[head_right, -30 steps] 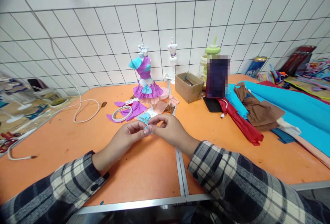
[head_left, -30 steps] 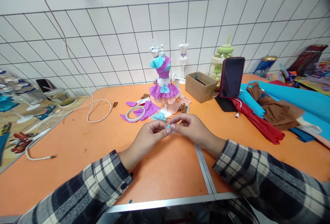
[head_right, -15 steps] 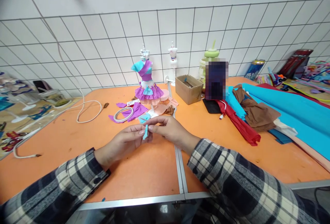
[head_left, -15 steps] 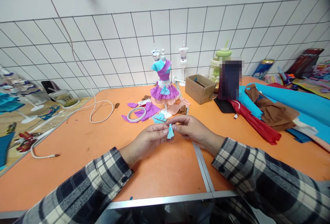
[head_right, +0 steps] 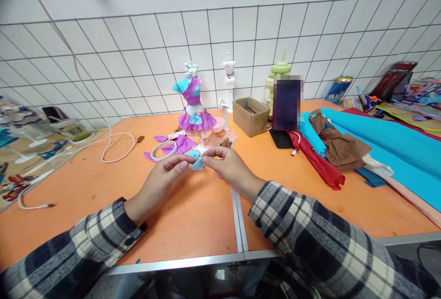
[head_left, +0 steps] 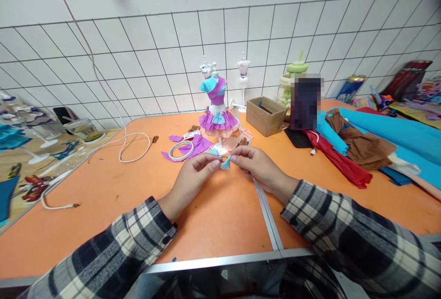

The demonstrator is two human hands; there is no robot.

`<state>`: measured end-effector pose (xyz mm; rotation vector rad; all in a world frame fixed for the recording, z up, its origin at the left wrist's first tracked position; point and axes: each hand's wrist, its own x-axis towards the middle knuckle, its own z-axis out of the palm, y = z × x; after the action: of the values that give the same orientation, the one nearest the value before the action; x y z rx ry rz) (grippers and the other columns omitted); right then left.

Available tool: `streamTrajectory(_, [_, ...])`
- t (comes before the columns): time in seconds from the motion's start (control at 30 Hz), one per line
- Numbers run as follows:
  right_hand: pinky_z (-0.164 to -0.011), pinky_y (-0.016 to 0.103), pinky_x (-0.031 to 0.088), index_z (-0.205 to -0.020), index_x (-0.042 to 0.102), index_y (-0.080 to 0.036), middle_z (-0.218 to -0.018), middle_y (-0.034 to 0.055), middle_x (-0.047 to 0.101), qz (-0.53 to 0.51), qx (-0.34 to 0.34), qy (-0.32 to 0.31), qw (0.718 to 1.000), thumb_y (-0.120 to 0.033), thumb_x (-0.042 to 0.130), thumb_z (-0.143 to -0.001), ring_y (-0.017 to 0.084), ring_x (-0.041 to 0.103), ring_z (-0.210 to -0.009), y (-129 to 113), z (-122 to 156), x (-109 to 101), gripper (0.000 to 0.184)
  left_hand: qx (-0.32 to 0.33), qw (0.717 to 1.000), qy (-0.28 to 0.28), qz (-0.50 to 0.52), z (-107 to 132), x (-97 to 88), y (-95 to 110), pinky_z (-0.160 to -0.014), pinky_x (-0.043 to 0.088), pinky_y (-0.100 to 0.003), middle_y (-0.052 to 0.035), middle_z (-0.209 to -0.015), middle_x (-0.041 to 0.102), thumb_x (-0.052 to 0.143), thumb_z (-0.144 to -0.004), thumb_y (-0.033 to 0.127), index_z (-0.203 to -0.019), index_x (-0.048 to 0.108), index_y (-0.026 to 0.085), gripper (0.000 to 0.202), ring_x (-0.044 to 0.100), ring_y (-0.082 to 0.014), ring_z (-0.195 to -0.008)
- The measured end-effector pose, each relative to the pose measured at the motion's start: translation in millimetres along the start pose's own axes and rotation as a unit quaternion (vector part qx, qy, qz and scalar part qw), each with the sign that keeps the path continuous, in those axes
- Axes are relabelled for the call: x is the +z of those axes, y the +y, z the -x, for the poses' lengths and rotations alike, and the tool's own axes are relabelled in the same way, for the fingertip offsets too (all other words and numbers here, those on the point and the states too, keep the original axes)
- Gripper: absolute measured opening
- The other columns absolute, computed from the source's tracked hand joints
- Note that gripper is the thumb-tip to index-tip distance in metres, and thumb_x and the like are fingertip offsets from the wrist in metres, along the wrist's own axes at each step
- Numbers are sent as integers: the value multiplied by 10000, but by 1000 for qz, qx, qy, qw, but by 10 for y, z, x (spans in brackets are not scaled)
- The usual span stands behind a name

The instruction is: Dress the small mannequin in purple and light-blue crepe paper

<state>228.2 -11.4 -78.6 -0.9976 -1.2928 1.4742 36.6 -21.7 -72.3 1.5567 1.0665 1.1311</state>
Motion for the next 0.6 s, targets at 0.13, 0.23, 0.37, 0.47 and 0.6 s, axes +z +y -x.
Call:
streamTrajectory(0.13, [-361, 184, 209, -836, 603, -185, -579, -78, 491, -25, -1, -20, 999, -412, 757, -702, 44, 340, -414, 14, 1, 15, 305, -2, 998, 17, -63, 3, 17, 40, -818, 476, -316, -52, -838, 726, 737, -773, 375, -812, 736, 166, 212, 632, -197, -819])
streamTrajectory(0.23, [-332, 175, 267, -940, 618, -195, -640, -59, 562, -32, 6, -36, 999, -411, 737, -734, 51, 422, -406, 32, 1, 8, 321, -11, 999, 19, -46, -6, 22, 25, -804, 467, -303, -37, -825, 719, 710, -797, 362, -817, 730, 164, 200, 623, -183, -803])
streamTrajectory(0.37, [-333, 173, 362, -1032, 638, -202, -786, -14, 626, -29, 3, -41, 999, -419, 706, -773, 70, 530, -476, 60, -5, -7, 345, -17, 999, 18, -33, -20, 11, 7, -836, 459, -304, -36, -870, 722, 677, -822, 359, -847, 725, 167, 199, 622, -186, -839])
streamTrajectory(0.47, [-338, 155, 360, -956, 633, -190, -744, -19, 612, -4, -10, -20, 1000, -373, 752, -735, 67, 518, -486, 78, -13, -2, 311, -14, 999, 8, -38, -27, 6, -8, -831, 461, -305, -32, -852, 706, 666, -828, 368, -834, 711, 167, 205, 608, -183, -824])
streamTrajectory(0.6, [-334, 150, 349, -890, 649, -178, -701, -20, 595, 22, -5, -1, 1000, -349, 758, -717, 69, 502, -490, 91, -26, 5, 267, -10, 999, 2, -34, -23, 10, -22, -823, 472, -310, -32, -842, 685, 651, -843, 402, -836, 682, 169, 236, 604, -188, -832])
